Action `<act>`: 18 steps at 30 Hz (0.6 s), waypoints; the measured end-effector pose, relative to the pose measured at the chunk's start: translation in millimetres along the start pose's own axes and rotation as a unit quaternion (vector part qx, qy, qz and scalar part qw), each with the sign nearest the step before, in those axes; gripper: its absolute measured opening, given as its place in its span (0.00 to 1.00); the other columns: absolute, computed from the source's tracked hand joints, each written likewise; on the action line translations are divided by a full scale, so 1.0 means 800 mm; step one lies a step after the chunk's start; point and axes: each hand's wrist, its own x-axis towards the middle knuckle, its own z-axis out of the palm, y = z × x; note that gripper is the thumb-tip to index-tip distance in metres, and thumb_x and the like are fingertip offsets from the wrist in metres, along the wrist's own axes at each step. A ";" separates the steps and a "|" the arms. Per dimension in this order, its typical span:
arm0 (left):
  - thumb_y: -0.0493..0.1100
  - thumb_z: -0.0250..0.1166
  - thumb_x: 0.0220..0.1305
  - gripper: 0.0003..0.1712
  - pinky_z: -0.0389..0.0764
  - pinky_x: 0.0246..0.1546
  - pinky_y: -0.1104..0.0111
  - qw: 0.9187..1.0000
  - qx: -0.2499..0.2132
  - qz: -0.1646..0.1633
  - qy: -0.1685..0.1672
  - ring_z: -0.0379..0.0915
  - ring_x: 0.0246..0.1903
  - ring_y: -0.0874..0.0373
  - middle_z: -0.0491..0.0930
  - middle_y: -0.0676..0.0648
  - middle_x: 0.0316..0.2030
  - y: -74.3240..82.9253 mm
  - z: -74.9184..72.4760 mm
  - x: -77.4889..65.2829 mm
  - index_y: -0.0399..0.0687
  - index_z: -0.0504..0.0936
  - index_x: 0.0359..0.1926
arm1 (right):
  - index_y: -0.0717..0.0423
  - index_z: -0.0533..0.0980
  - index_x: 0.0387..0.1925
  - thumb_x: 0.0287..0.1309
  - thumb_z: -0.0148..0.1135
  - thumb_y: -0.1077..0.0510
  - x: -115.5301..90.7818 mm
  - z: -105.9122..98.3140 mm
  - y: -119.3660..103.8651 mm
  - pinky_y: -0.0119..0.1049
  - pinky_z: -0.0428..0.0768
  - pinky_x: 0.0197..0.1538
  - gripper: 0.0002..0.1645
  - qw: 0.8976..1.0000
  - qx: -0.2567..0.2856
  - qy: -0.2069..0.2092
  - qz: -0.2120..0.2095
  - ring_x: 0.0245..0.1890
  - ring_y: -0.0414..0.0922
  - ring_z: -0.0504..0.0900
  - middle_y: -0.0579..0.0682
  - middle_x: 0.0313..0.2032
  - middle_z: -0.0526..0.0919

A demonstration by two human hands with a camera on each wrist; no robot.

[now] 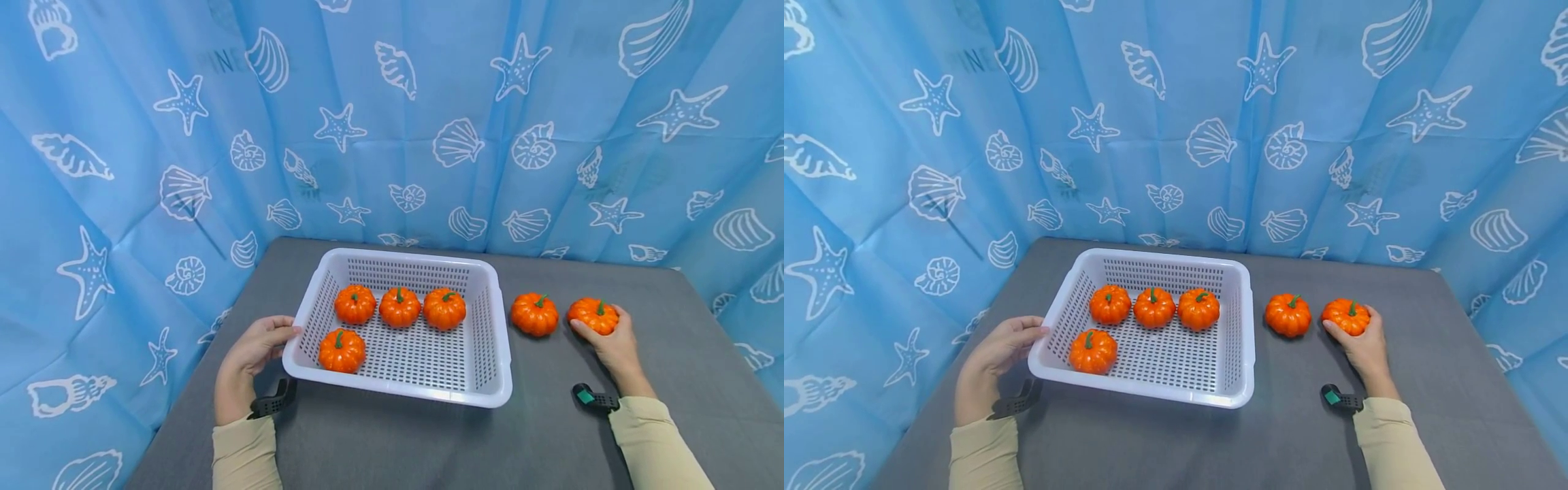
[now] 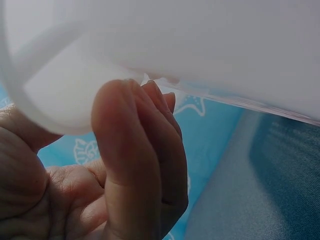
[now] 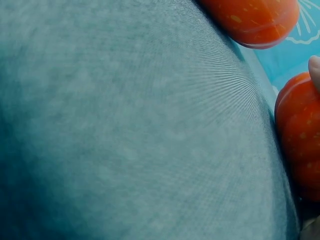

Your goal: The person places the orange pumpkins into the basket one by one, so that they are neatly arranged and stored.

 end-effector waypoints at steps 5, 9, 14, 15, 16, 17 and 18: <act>0.44 0.62 0.64 0.25 0.83 0.40 0.62 1.000 -0.004 0.002 -0.003 0.81 0.37 0.56 0.82 0.45 0.41 0.000 0.000 0.001 0.26 0.71 0.52 | 0.66 0.35 0.71 0.58 0.59 0.41 0.001 -0.002 -0.003 0.64 0.59 0.62 0.59 1.000 0.002 -0.003 0.010 0.61 0.68 0.55 0.74 0.67 0.48; 0.43 0.62 0.64 0.24 0.83 0.40 0.62 1.000 -0.005 0.005 -0.005 0.81 0.37 0.56 0.82 0.45 0.40 0.000 -0.001 0.002 0.26 0.72 0.51 | 0.66 0.35 0.71 0.58 0.59 0.41 0.002 -0.004 -0.004 0.64 0.59 0.62 0.59 1.000 -0.001 -0.009 0.014 0.61 0.67 0.55 0.74 0.67 0.48; 0.43 0.62 0.64 0.23 0.83 0.39 0.62 1.000 -0.005 0.006 -0.002 0.81 0.37 0.55 0.81 0.44 0.41 -0.002 -0.001 0.003 0.27 0.72 0.51 | 0.67 0.35 0.71 0.59 0.59 0.41 0.002 -0.008 -0.006 0.62 0.61 0.59 0.59 1.000 -0.007 -0.021 0.011 0.60 0.67 0.56 0.75 0.66 0.49; 0.43 0.62 0.64 0.24 0.83 0.39 0.62 1.000 -0.005 0.005 -0.001 0.81 0.37 0.55 0.81 0.44 0.41 -0.002 -0.001 0.003 0.27 0.72 0.51 | 0.68 0.35 0.71 0.59 0.59 0.41 0.002 -0.009 -0.007 0.61 0.62 0.58 0.59 1.000 -0.010 -0.024 0.008 0.59 0.67 0.57 0.75 0.66 0.49; 0.44 0.62 0.64 0.24 0.83 0.39 0.62 1.000 -0.005 0.005 -0.001 0.81 0.38 0.55 0.81 0.44 0.41 -0.002 -0.001 0.002 0.27 0.72 0.51 | 0.68 0.36 0.71 0.59 0.59 0.41 0.001 -0.010 -0.008 0.60 0.64 0.56 0.59 0.999 -0.014 -0.028 0.006 0.59 0.66 0.58 0.75 0.65 0.49; 0.44 0.62 0.64 0.24 0.83 0.39 0.62 1.000 -0.006 0.004 0.000 0.81 0.38 0.54 0.81 0.44 0.42 -0.002 -0.001 0.002 0.27 0.72 0.51 | 0.69 0.35 0.71 0.59 0.58 0.41 0.001 -0.011 -0.009 0.59 0.65 0.54 0.59 0.999 -0.019 -0.034 0.003 0.58 0.67 0.58 0.76 0.65 0.49; 0.44 0.62 0.64 0.24 0.83 0.39 0.62 1.000 -0.006 0.004 0.001 0.81 0.38 0.54 0.81 0.44 0.42 -0.002 0.000 0.002 0.27 0.72 0.51 | 0.70 0.36 0.70 0.59 0.58 0.41 0.001 -0.013 -0.010 0.57 0.66 0.51 0.59 0.999 -0.026 -0.038 -0.001 0.57 0.67 0.59 0.76 0.64 0.50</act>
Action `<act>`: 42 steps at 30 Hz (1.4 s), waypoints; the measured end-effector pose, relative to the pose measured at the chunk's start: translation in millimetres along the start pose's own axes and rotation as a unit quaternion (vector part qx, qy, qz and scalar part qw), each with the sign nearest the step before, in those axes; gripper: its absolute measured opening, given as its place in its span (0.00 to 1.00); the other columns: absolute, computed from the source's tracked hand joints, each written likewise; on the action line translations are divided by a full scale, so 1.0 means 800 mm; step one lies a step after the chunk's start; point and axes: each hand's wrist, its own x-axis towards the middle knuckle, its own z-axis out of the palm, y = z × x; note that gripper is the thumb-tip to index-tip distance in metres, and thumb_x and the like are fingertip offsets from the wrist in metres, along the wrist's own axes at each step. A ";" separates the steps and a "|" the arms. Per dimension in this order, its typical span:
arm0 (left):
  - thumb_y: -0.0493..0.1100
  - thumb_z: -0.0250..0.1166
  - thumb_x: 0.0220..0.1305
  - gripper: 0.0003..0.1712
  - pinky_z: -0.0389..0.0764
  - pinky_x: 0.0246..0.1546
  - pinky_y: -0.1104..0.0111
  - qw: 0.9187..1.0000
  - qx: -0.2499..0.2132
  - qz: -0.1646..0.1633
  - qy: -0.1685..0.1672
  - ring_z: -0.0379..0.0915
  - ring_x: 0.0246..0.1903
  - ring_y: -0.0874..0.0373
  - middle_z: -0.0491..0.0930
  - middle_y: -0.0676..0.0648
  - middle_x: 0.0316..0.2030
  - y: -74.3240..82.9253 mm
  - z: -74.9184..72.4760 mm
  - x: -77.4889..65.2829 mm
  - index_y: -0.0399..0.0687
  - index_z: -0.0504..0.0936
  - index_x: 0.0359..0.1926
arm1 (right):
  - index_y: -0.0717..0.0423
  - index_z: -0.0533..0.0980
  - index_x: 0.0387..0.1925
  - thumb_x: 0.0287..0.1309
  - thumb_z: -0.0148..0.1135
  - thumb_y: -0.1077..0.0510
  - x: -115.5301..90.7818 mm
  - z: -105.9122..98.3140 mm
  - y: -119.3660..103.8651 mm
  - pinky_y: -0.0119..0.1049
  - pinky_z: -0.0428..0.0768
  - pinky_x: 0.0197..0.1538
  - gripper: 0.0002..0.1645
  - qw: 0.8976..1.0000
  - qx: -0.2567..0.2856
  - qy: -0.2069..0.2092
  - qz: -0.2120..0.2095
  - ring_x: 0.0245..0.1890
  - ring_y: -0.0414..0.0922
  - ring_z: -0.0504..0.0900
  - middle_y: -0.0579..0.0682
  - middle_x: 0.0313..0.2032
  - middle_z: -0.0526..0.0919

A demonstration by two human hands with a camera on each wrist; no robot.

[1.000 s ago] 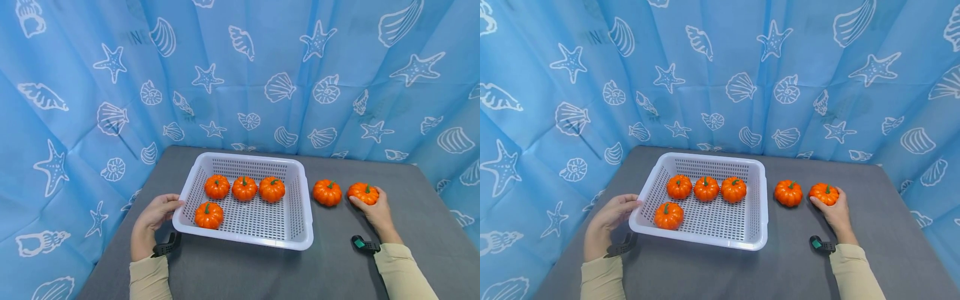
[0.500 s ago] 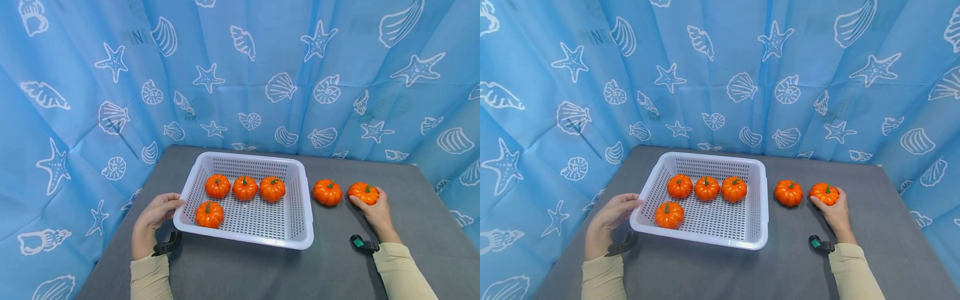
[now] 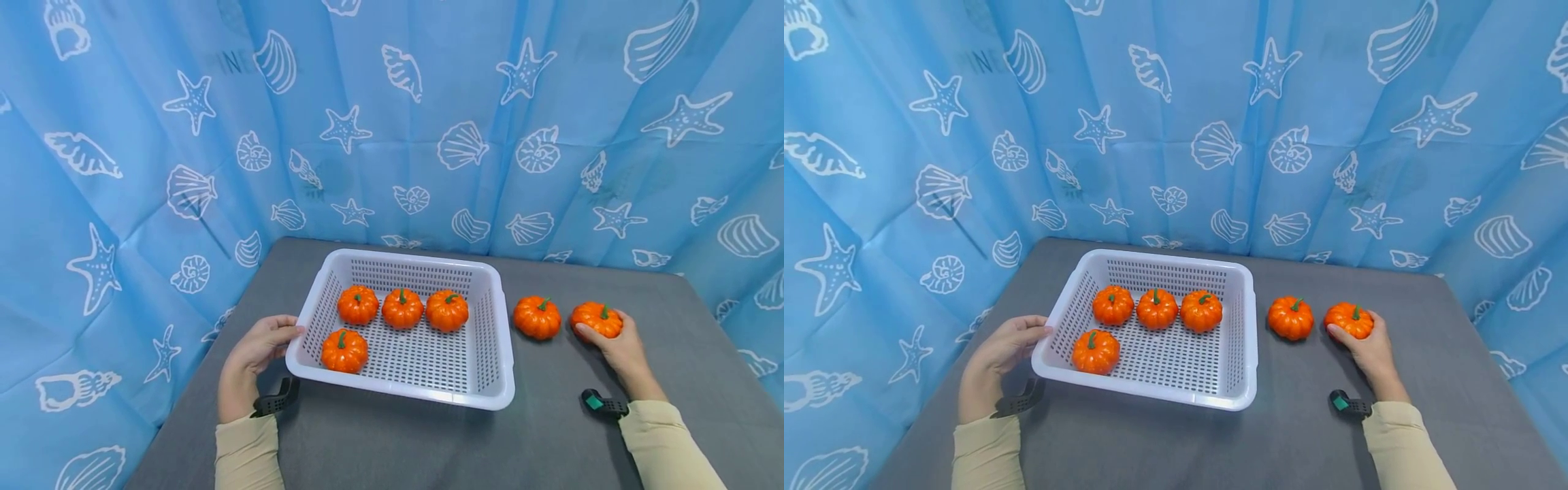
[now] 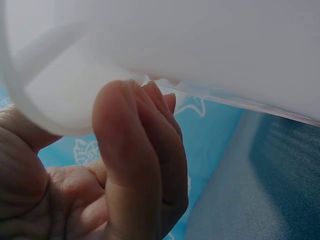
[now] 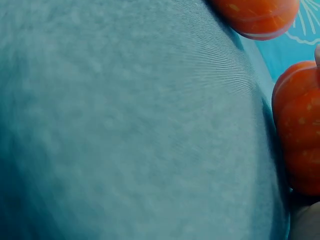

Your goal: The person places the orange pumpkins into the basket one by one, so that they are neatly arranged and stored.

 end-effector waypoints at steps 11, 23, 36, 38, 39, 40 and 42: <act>0.43 0.63 0.64 0.23 0.84 0.38 0.62 1.000 -0.006 0.001 0.001 0.82 0.36 0.56 0.82 0.46 0.39 0.000 -0.001 0.000 0.27 0.72 0.50 | 0.69 0.37 0.70 0.60 0.57 0.40 0.000 -0.011 -0.039 0.39 0.71 0.42 0.57 0.998 -0.019 -0.026 -0.054 0.52 0.65 0.63 0.76 0.62 0.53; 0.43 0.62 0.64 0.22 0.84 0.38 0.62 1.000 -0.008 0.006 -0.002 0.82 0.36 0.56 0.82 0.46 0.39 0.001 -0.001 -0.001 0.27 0.73 0.50 | 0.61 0.38 0.72 0.58 0.62 0.44 -0.003 -0.016 -0.132 0.30 0.69 0.42 0.57 0.989 -0.009 -0.038 -0.145 0.56 0.63 0.62 0.71 0.64 0.54; 0.44 0.63 0.63 0.22 0.84 0.39 0.62 1.000 -0.003 0.000 0.000 0.81 0.37 0.55 0.82 0.45 0.39 0.001 -0.001 0.000 0.28 0.74 0.48 | 0.56 0.43 0.72 0.56 0.66 0.53 -0.015 0.043 -0.247 0.41 0.74 0.54 0.53 0.958 0.051 -0.104 -0.261 0.57 0.57 0.66 0.63 0.66 0.56; 0.43 0.63 0.63 0.21 0.84 0.39 0.62 1.000 -0.005 -0.002 0.001 0.81 0.37 0.55 0.82 0.45 0.39 0.001 0.000 0.000 0.28 0.74 0.48 | 0.55 0.44 0.72 0.55 0.67 0.53 -0.015 0.058 -0.258 0.53 0.73 0.56 0.54 0.953 0.058 -0.125 -0.268 0.58 0.58 0.66 0.63 0.66 0.56; 0.43 0.63 0.63 0.21 0.84 0.39 0.62 1.000 -0.005 -0.003 0.003 0.81 0.36 0.55 0.82 0.46 0.39 0.001 0.000 -0.001 0.28 0.74 0.48 | 0.54 0.44 0.72 0.54 0.67 0.53 -0.016 0.065 -0.263 0.56 0.72 0.56 0.54 0.951 0.062 -0.136 -0.270 0.58 0.59 0.66 0.63 0.66 0.57; 0.43 0.63 0.63 0.21 0.84 0.38 0.62 1.000 -0.006 -0.004 0.004 0.81 0.36 0.55 0.82 0.46 0.39 0.001 0.001 -0.001 0.28 0.74 0.48 | 0.53 0.44 0.72 0.54 0.68 0.53 -0.017 0.073 -0.267 0.57 0.72 0.57 0.54 0.949 0.062 -0.146 -0.272 0.58 0.59 0.66 0.62 0.66 0.57; 0.44 0.63 0.63 0.21 0.84 0.38 0.62 1.000 -0.007 -0.007 0.005 0.81 0.36 0.55 0.83 0.46 0.39 0.001 0.002 -0.002 0.29 0.75 0.47 | 0.53 0.46 0.72 0.53 0.69 0.53 -0.018 0.090 -0.274 0.57 0.73 0.56 0.54 0.944 0.062 -0.164 -0.280 0.58 0.58 0.67 0.62 0.64 0.60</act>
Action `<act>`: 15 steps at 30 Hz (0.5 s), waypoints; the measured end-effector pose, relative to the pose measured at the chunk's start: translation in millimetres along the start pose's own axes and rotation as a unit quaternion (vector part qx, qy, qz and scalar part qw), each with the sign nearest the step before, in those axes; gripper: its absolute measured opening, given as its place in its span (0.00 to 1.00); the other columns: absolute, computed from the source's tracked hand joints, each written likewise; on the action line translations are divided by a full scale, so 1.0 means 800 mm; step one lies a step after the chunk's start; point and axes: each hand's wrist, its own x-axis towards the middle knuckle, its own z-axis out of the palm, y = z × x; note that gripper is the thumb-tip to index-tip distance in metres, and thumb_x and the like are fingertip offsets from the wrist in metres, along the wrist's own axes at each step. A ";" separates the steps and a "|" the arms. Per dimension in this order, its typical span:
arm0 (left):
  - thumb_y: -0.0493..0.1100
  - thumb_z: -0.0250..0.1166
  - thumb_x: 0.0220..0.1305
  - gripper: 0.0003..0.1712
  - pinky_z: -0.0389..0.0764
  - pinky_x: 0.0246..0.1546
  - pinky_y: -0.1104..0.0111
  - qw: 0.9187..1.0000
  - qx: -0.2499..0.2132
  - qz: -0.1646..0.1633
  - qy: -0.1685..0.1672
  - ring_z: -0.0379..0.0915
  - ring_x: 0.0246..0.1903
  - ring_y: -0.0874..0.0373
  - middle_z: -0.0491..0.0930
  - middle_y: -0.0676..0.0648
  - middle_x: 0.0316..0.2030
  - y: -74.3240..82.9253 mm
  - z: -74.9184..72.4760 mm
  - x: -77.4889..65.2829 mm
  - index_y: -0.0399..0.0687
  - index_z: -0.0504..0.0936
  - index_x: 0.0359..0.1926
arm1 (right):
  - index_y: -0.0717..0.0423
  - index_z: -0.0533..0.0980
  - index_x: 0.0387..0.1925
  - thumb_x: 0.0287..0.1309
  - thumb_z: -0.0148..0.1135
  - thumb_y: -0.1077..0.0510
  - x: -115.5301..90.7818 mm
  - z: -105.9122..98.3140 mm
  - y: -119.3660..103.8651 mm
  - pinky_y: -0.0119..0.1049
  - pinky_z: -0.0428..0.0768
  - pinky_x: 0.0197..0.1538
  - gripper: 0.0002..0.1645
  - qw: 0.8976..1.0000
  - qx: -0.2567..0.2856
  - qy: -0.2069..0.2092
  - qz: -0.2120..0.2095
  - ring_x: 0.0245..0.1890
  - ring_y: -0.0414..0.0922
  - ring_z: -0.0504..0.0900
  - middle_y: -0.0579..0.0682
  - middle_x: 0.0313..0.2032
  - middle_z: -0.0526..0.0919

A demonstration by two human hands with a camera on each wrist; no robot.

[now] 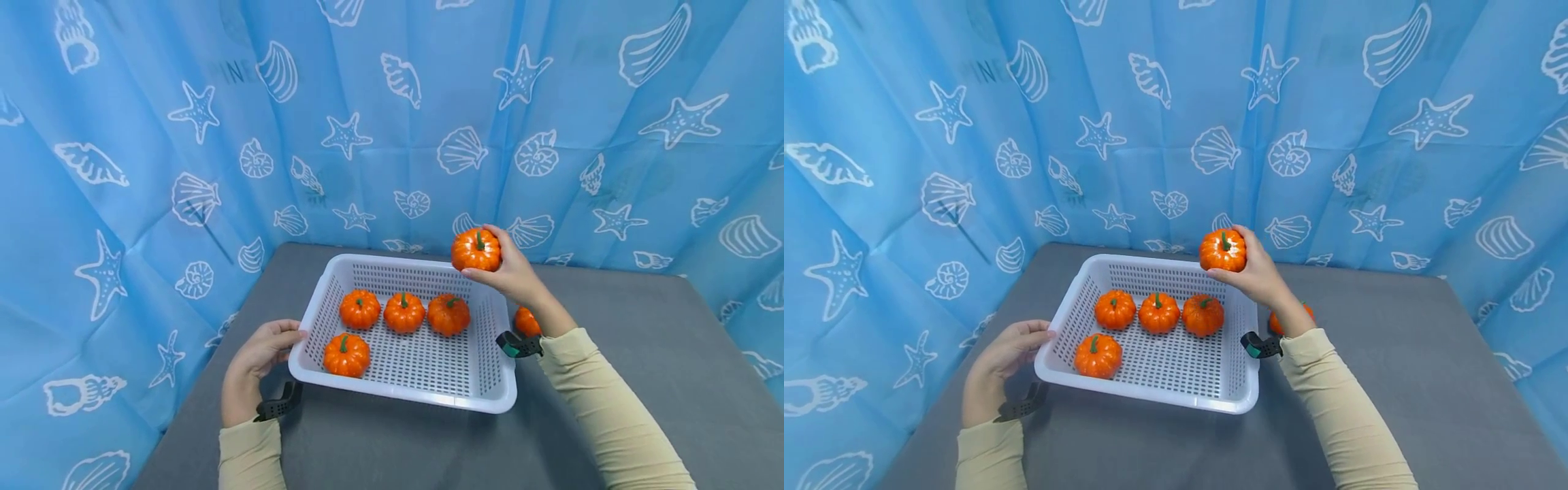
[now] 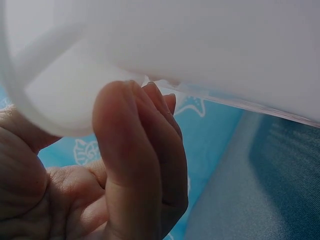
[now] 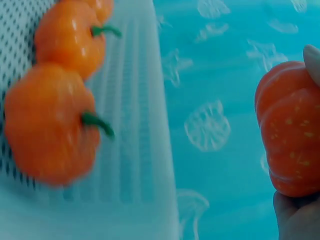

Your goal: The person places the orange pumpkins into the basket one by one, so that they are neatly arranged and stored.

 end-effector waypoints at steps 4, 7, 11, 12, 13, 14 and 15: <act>0.44 0.63 0.63 0.21 0.84 0.39 0.61 1.000 -0.001 -0.001 0.002 0.81 0.37 0.55 0.83 0.45 0.40 -0.002 0.001 0.000 0.29 0.75 0.48 | 0.53 0.48 0.71 0.51 0.71 0.54 0.010 0.031 -0.003 0.56 0.75 0.55 0.54 0.999 -0.003 -0.047 -0.024 0.57 0.58 0.70 0.61 0.63 0.62; 0.44 0.63 0.63 0.22 0.84 0.39 0.61 1.000 -0.001 0.001 0.003 0.81 0.37 0.55 0.83 0.44 0.40 -0.003 0.001 0.000 0.28 0.74 0.48 | 0.52 0.49 0.71 0.49 0.72 0.51 0.015 0.051 -0.003 0.56 0.75 0.55 0.54 0.995 -0.018 -0.090 -0.032 0.57 0.57 0.71 0.59 0.63 0.62; 0.43 0.63 0.63 0.22 0.84 0.39 0.61 1.000 -0.001 0.004 0.000 0.81 0.37 0.54 0.82 0.44 0.40 -0.003 0.001 0.001 0.27 0.74 0.49 | 0.51 0.50 0.70 0.48 0.72 0.49 0.017 0.069 -0.001 0.54 0.75 0.55 0.55 0.987 -0.041 -0.153 -0.024 0.57 0.55 0.71 0.58 0.62 0.64; 0.43 0.63 0.63 0.22 0.84 0.39 0.60 1.000 -0.002 0.004 -0.001 0.82 0.37 0.54 0.82 0.44 0.40 -0.003 0.001 0.002 0.27 0.74 0.49 | 0.51 0.50 0.70 0.47 0.72 0.49 0.017 0.072 -0.002 0.54 0.75 0.56 0.55 0.984 -0.046 -0.170 -0.021 0.56 0.55 0.71 0.57 0.62 0.65; 0.43 0.63 0.63 0.22 0.84 0.39 0.60 1.000 -0.002 0.003 -0.001 0.82 0.37 0.54 0.82 0.44 0.40 -0.003 0.000 0.002 0.27 0.74 0.49 | 0.52 0.51 0.70 0.47 0.73 0.49 0.017 0.076 -0.003 0.53 0.75 0.56 0.55 0.981 -0.052 -0.188 -0.020 0.56 0.54 0.71 0.57 0.61 0.66; 0.43 0.63 0.63 0.22 0.84 0.39 0.60 1.000 -0.001 0.003 -0.002 0.82 0.37 0.54 0.82 0.44 0.40 -0.002 0.000 0.002 0.27 0.74 0.49 | 0.52 0.51 0.70 0.47 0.73 0.49 0.017 0.079 -0.004 0.53 0.75 0.57 0.55 0.977 -0.058 -0.206 -0.020 0.56 0.54 0.71 0.56 0.61 0.66; 0.43 0.63 0.63 0.22 0.84 0.39 0.60 1.000 -0.001 0.003 -0.001 0.81 0.37 0.54 0.82 0.44 0.40 -0.002 -0.001 0.002 0.27 0.74 0.49 | 0.53 0.52 0.70 0.47 0.73 0.49 0.017 0.082 -0.005 0.53 0.74 0.57 0.55 0.972 -0.063 -0.225 -0.023 0.57 0.53 0.71 0.56 0.61 0.67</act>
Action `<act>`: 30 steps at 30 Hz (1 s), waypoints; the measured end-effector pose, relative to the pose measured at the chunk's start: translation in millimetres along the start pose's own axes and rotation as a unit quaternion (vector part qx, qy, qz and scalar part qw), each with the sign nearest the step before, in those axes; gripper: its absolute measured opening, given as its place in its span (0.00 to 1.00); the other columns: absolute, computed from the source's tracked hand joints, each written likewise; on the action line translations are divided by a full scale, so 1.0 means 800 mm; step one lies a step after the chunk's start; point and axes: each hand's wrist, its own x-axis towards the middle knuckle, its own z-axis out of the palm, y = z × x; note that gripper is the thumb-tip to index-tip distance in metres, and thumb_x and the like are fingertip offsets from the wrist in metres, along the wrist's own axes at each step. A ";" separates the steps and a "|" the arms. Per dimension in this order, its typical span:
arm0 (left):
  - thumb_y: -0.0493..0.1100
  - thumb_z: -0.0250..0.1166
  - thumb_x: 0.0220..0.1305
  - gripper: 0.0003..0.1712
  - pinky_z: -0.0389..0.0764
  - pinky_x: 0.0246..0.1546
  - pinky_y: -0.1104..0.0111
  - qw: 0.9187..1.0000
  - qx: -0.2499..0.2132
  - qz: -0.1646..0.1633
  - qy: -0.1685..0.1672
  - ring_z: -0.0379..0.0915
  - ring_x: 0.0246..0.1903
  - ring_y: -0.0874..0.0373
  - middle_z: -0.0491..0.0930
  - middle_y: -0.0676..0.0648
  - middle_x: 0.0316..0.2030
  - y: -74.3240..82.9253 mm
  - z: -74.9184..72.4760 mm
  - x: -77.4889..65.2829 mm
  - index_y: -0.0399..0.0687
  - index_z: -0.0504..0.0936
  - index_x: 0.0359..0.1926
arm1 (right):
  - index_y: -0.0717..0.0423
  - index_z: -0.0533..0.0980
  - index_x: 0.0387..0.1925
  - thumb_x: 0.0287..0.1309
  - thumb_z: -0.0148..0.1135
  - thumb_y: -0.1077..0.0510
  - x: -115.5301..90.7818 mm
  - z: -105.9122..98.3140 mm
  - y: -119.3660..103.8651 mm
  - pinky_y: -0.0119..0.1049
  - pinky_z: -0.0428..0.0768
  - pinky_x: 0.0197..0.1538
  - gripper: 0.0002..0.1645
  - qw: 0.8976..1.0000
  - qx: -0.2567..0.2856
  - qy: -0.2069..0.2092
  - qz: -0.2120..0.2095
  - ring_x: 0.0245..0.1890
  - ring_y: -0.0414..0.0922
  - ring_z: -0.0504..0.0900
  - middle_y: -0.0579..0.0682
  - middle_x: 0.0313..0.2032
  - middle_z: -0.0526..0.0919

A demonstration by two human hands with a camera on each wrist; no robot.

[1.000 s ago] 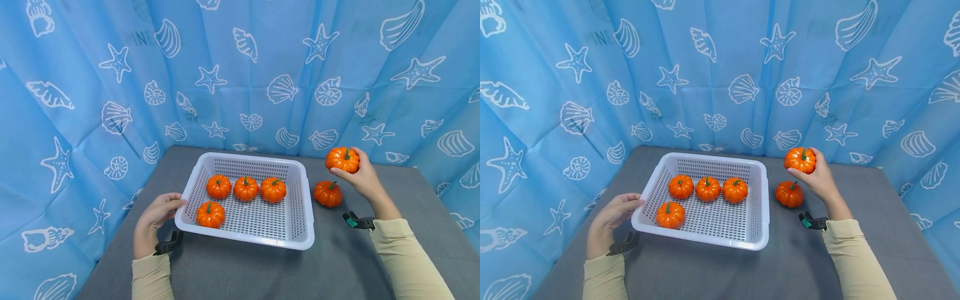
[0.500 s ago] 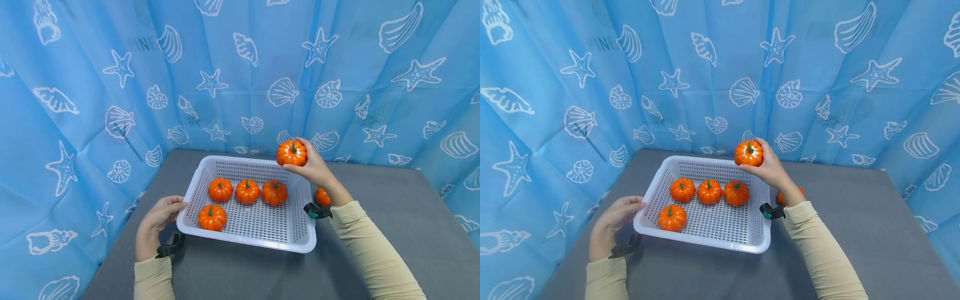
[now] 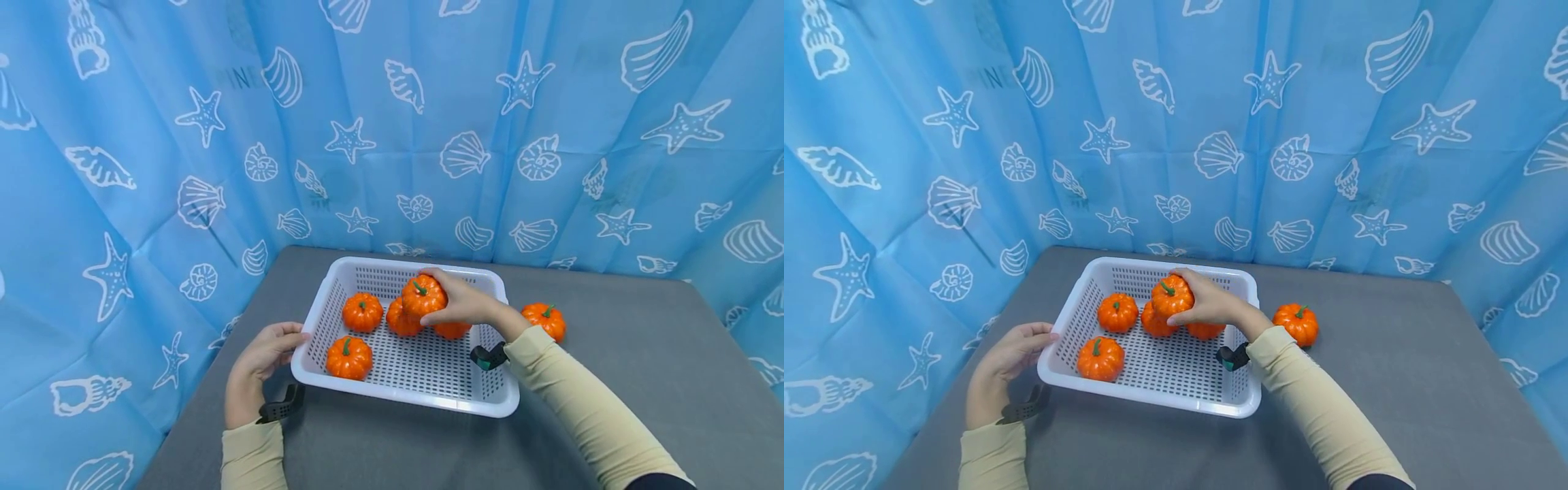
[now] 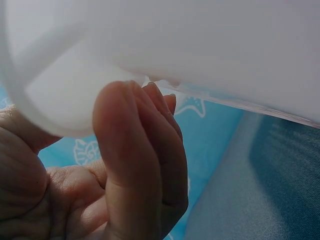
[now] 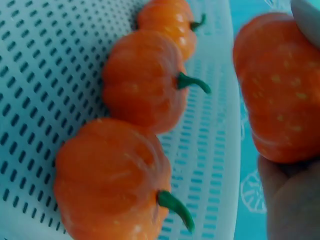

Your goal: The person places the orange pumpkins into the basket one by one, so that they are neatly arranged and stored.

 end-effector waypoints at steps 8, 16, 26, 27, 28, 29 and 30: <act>0.43 0.63 0.63 0.21 0.84 0.38 0.62 1.000 -0.003 -0.001 -0.004 0.82 0.36 0.55 0.83 0.45 0.40 0.000 -0.002 0.000 0.28 0.74 0.49 | 0.52 0.57 0.68 0.44 0.73 0.42 0.005 0.029 -0.013 0.48 0.72 0.59 0.53 0.993 -0.059 -0.104 -0.018 0.55 0.47 0.71 0.50 0.60 0.69; 0.43 0.62 0.63 0.22 0.84 0.38 0.62 1.000 0.000 0.002 -0.005 0.82 0.37 0.55 0.82 0.44 0.41 0.000 -0.001 0.000 0.27 0.74 0.50 | 0.47 0.59 0.67 0.43 0.73 0.41 0.007 0.053 -0.025 0.44 0.71 0.58 0.52 0.981 -0.083 -0.175 0.011 0.53 0.43 0.69 0.45 0.59 0.69; 0.43 0.62 0.64 0.22 0.84 0.39 0.61 1.000 -0.005 0.005 -0.008 0.82 0.37 0.55 0.82 0.44 0.41 0.000 0.000 -0.001 0.27 0.74 0.49 | 0.43 0.58 0.68 0.42 0.73 0.40 0.009 0.073 -0.022 0.47 0.64 0.66 0.53 0.963 -0.125 -0.234 0.038 0.60 0.42 0.65 0.45 0.66 0.64; 0.43 0.62 0.64 0.22 0.84 0.39 0.61 1.000 -0.006 0.005 -0.008 0.82 0.37 0.55 0.82 0.44 0.41 0.000 0.000 -0.001 0.27 0.74 0.49 | 0.43 0.58 0.68 0.43 0.73 0.39 0.010 0.074 -0.021 0.47 0.64 0.66 0.53 0.962 -0.131 -0.237 0.037 0.60 0.42 0.65 0.45 0.66 0.64; 0.43 0.62 0.63 0.22 0.84 0.39 0.61 1.000 -0.007 0.005 -0.008 0.82 0.37 0.55 0.82 0.44 0.40 0.000 0.000 -0.001 0.27 0.74 0.49 | 0.43 0.58 0.69 0.43 0.73 0.39 0.011 0.075 -0.021 0.47 0.63 0.66 0.53 0.961 -0.137 -0.239 0.036 0.61 0.42 0.65 0.45 0.67 0.64; 0.43 0.62 0.63 0.21 0.84 0.39 0.61 1.000 -0.007 0.005 -0.009 0.82 0.37 0.55 0.82 0.44 0.40 0.000 -0.001 0.000 0.27 0.74 0.49 | 0.44 0.58 0.69 0.43 0.72 0.39 0.012 0.076 -0.021 0.47 0.63 0.67 0.53 0.959 -0.141 -0.242 0.035 0.61 0.42 0.64 0.45 0.67 0.63; 0.43 0.62 0.63 0.21 0.84 0.39 0.61 1.000 -0.006 0.005 -0.009 0.82 0.37 0.55 0.82 0.45 0.40 0.000 -0.001 0.000 0.27 0.74 0.49 | 0.44 0.58 0.69 0.43 0.72 0.39 0.013 0.077 -0.021 0.47 0.63 0.67 0.53 0.958 -0.145 -0.244 0.035 0.61 0.42 0.64 0.45 0.67 0.63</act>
